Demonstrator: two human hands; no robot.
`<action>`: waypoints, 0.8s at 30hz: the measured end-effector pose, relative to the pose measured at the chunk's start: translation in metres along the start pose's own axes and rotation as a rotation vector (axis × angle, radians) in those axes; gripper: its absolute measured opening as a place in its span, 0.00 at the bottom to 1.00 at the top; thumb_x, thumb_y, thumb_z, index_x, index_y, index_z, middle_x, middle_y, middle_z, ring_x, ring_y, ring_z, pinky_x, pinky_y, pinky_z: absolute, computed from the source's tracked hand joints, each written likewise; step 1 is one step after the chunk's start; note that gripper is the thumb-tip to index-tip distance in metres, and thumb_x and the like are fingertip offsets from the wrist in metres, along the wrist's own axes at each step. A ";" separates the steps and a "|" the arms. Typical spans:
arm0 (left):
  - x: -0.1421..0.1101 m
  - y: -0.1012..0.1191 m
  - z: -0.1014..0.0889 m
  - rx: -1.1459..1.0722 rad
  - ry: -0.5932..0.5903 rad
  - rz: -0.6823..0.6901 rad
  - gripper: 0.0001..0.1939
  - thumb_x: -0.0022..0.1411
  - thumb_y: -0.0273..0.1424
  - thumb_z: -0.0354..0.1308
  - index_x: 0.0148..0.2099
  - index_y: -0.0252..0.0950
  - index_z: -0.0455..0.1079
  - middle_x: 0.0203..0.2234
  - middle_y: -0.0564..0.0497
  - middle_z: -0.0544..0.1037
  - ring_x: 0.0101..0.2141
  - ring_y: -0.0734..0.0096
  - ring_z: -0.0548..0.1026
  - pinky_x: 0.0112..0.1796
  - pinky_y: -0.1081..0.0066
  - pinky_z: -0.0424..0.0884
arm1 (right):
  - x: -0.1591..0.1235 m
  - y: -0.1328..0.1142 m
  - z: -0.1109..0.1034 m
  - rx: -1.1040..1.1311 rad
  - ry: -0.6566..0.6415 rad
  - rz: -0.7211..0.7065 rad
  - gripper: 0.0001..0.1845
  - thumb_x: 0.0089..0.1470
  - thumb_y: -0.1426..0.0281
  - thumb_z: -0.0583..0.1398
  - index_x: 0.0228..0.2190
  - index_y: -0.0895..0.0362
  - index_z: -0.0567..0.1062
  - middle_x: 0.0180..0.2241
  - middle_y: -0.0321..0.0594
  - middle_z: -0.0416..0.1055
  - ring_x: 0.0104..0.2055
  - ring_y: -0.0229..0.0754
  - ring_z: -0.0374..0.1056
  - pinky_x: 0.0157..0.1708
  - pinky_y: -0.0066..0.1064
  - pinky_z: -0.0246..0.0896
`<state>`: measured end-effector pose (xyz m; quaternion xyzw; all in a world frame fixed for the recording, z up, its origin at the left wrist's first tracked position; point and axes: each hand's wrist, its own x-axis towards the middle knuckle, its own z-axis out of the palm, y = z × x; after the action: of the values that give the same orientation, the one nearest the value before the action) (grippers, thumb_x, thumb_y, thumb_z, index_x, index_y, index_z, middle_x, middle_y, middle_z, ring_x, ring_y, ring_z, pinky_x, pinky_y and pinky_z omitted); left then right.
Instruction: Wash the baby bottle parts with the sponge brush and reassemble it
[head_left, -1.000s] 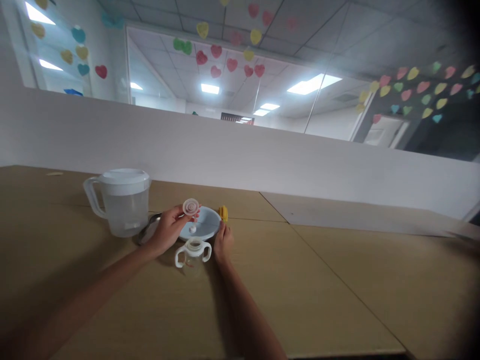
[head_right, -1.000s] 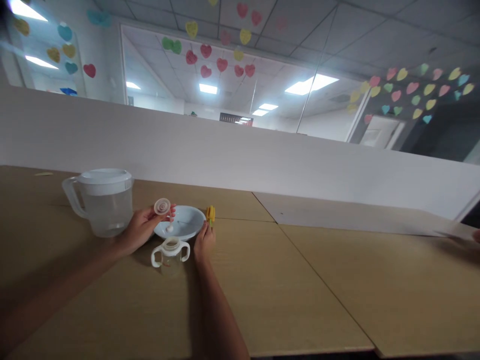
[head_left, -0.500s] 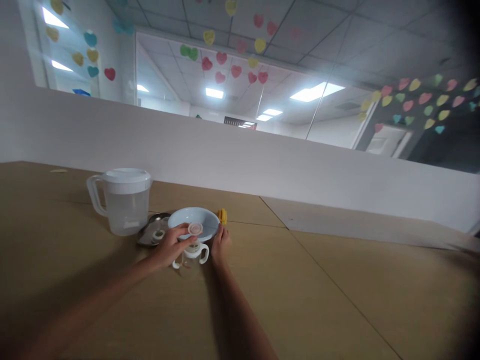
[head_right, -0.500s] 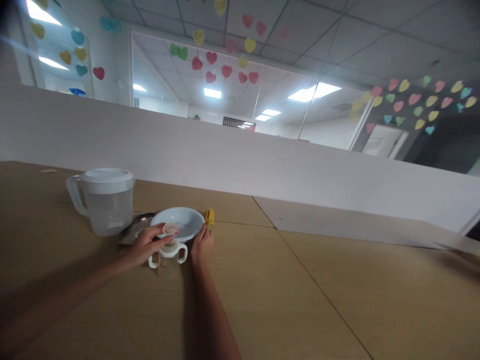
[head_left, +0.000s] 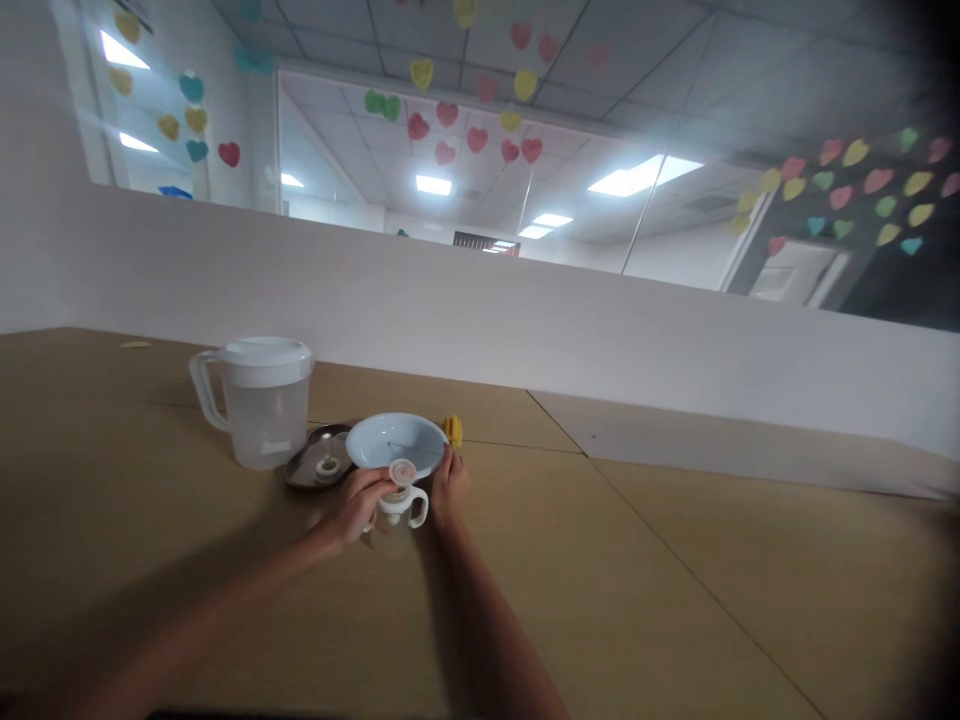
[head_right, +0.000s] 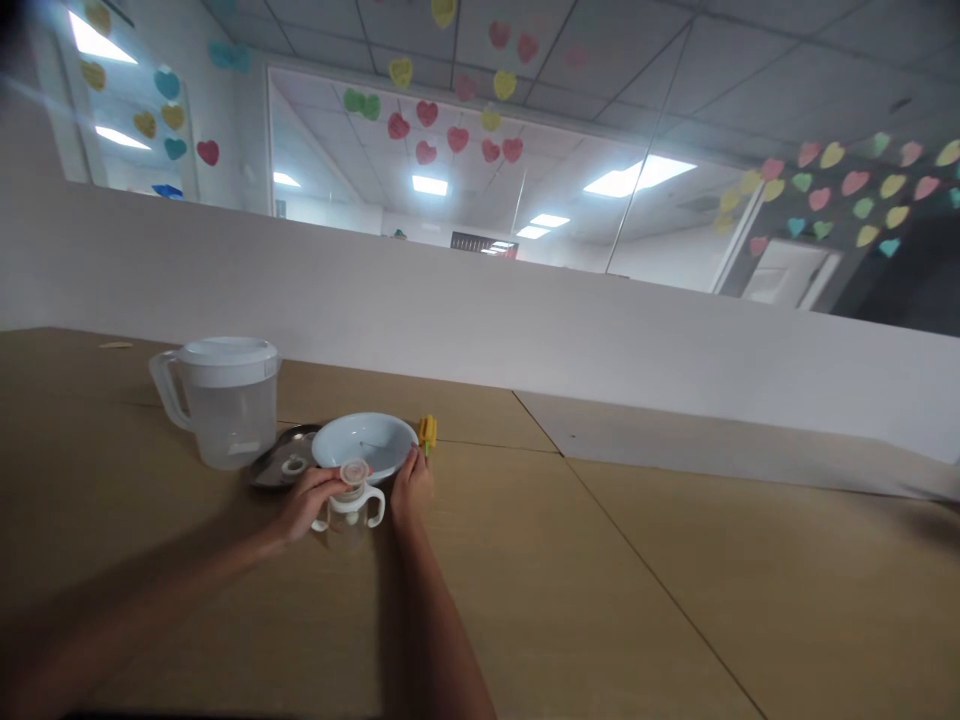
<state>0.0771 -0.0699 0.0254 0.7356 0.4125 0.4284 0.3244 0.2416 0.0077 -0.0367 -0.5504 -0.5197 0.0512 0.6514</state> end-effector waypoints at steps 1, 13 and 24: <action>0.000 0.001 0.000 -0.027 0.001 -0.006 0.21 0.58 0.36 0.45 0.40 0.34 0.78 0.29 0.47 0.81 0.39 0.59 0.77 0.39 0.65 0.74 | 0.000 0.001 0.000 -0.001 0.001 -0.001 0.31 0.62 0.52 0.42 0.37 0.58 0.77 0.33 0.49 0.76 0.34 0.48 0.70 0.33 0.35 0.60; 0.017 -0.045 -0.054 0.392 0.404 0.280 0.19 0.64 0.37 0.45 0.47 0.36 0.74 0.46 0.45 0.77 0.49 0.61 0.72 0.54 0.60 0.64 | 0.000 -0.001 0.001 0.013 0.000 -0.036 0.29 0.61 0.54 0.44 0.47 0.60 0.74 0.45 0.54 0.73 0.45 0.51 0.70 0.43 0.41 0.61; 0.026 -0.105 -0.072 0.787 0.355 0.034 0.13 0.58 0.27 0.51 0.44 0.33 0.73 0.44 0.39 0.77 0.47 0.56 0.73 0.51 0.60 0.66 | -0.001 -0.001 -0.004 0.026 -0.001 -0.030 0.25 0.61 0.55 0.46 0.47 0.58 0.71 0.41 0.50 0.73 0.42 0.48 0.69 0.41 0.39 0.61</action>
<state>-0.0149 0.0092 -0.0219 0.7249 0.5816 0.3636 -0.0642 0.2436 0.0036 -0.0354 -0.5338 -0.5274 0.0483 0.6592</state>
